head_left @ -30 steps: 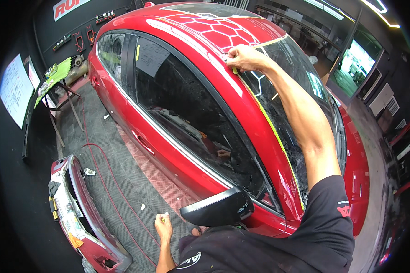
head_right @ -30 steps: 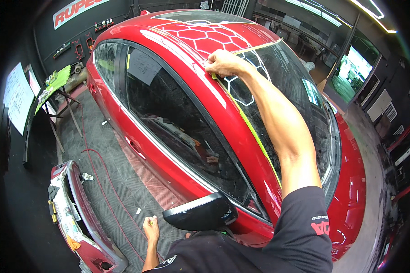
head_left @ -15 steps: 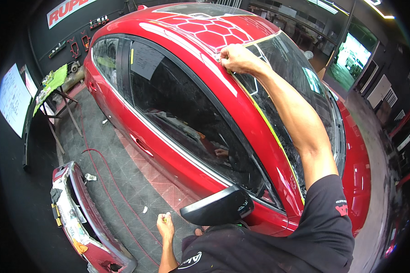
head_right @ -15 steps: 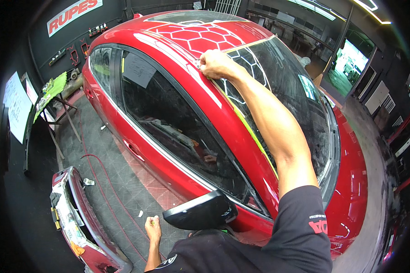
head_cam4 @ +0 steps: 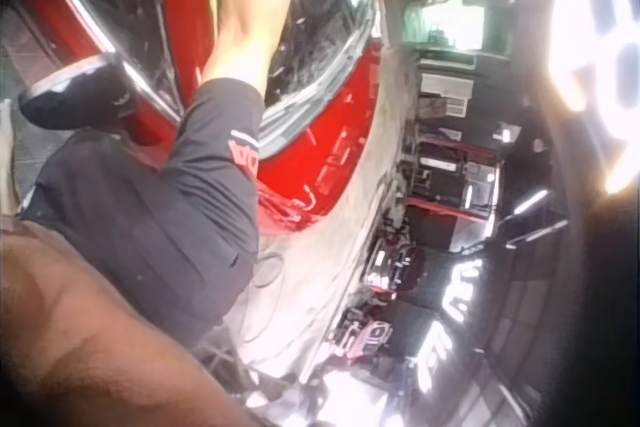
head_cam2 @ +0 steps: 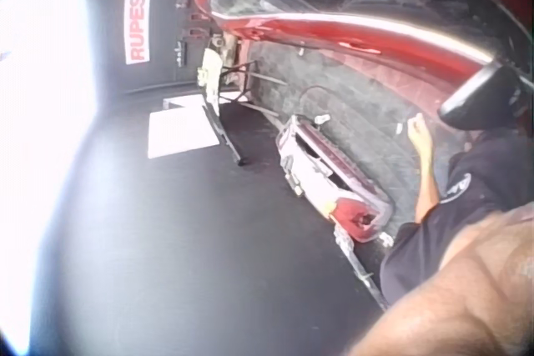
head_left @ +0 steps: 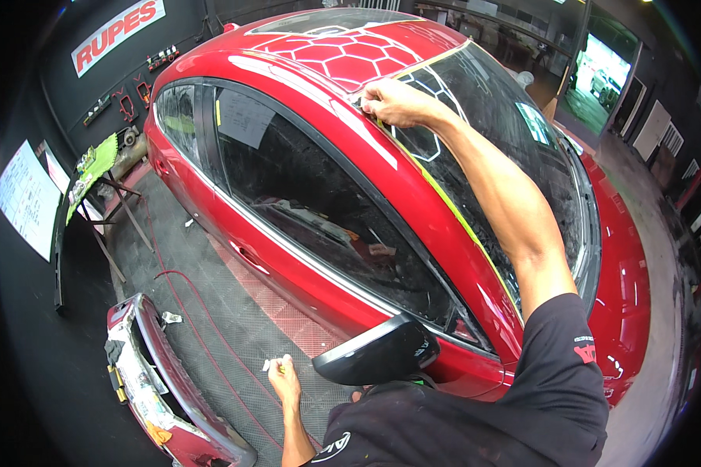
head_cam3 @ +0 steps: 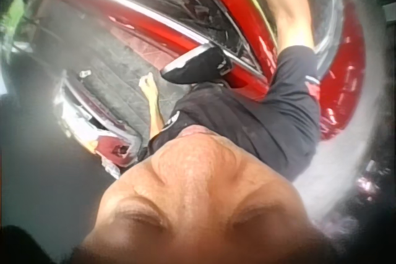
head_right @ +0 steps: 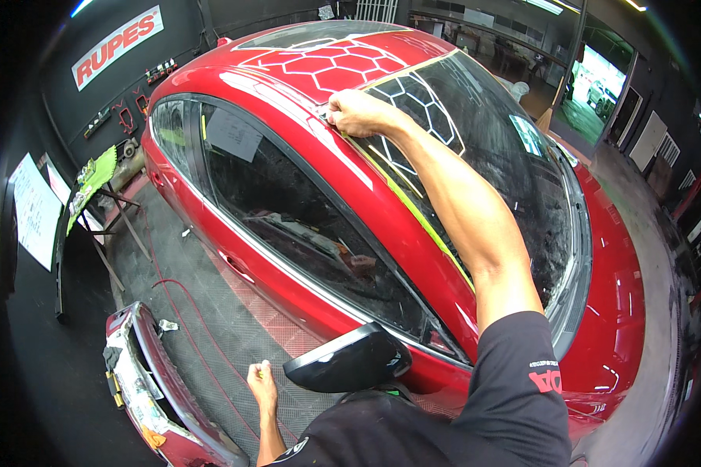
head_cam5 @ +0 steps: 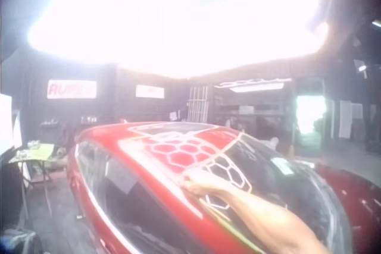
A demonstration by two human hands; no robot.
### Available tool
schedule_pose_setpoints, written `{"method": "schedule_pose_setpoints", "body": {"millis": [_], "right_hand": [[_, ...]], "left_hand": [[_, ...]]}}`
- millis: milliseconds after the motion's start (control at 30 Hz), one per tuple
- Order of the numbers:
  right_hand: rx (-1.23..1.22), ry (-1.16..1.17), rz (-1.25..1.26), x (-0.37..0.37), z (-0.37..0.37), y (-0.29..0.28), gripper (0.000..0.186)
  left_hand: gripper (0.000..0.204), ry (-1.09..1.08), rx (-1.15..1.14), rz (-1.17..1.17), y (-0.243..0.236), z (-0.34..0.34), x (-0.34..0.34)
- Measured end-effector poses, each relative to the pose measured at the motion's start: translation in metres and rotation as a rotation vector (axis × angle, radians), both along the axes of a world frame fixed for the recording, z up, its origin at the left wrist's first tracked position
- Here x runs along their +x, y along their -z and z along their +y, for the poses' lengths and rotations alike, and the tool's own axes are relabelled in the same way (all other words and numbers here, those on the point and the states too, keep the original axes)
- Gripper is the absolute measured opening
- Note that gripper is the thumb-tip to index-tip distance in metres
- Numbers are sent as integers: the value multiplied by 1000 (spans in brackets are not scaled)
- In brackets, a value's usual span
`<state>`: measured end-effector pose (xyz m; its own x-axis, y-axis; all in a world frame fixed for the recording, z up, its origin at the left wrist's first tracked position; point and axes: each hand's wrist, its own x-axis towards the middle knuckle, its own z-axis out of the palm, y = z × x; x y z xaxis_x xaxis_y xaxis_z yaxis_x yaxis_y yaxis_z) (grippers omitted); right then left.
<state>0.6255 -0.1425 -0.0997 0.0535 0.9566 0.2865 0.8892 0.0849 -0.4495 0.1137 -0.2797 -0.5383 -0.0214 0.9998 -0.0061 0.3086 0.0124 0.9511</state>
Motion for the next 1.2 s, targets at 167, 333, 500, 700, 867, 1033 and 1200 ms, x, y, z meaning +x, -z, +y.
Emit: {"method": "schedule_pose_setpoints", "body": {"millis": [167, 333, 500, 700, 867, 1033, 1200], "right_hand": [[50, -58, 58, 4, -14, 4, 21], [124, -90, 126, 8, -32, 8, 19], [206, -116, 196, 8, -48, 16, 17], [276, -109, 243, 15, -68, 28, 18], [329, -106, 285, 14, -84, 31, 18], [361, -107, 295, 15, -103, 30, 20], [425, -131, 292, 19, -118, 31, 20]], "left_hand": [[27, -41, 192, -11, -67, 41, 9], [17, 139, 421, -54, -161, 65, 52], [10, 319, 685, 16, -249, 80, 97], [18, 500, 925, 144, -328, 96, 178], [29, 574, 1018, 224, -371, 127, 261], [44, 620, 892, 465, -388, 142, 315], [48, 738, 938, 758, -407, 141, 355]]}}
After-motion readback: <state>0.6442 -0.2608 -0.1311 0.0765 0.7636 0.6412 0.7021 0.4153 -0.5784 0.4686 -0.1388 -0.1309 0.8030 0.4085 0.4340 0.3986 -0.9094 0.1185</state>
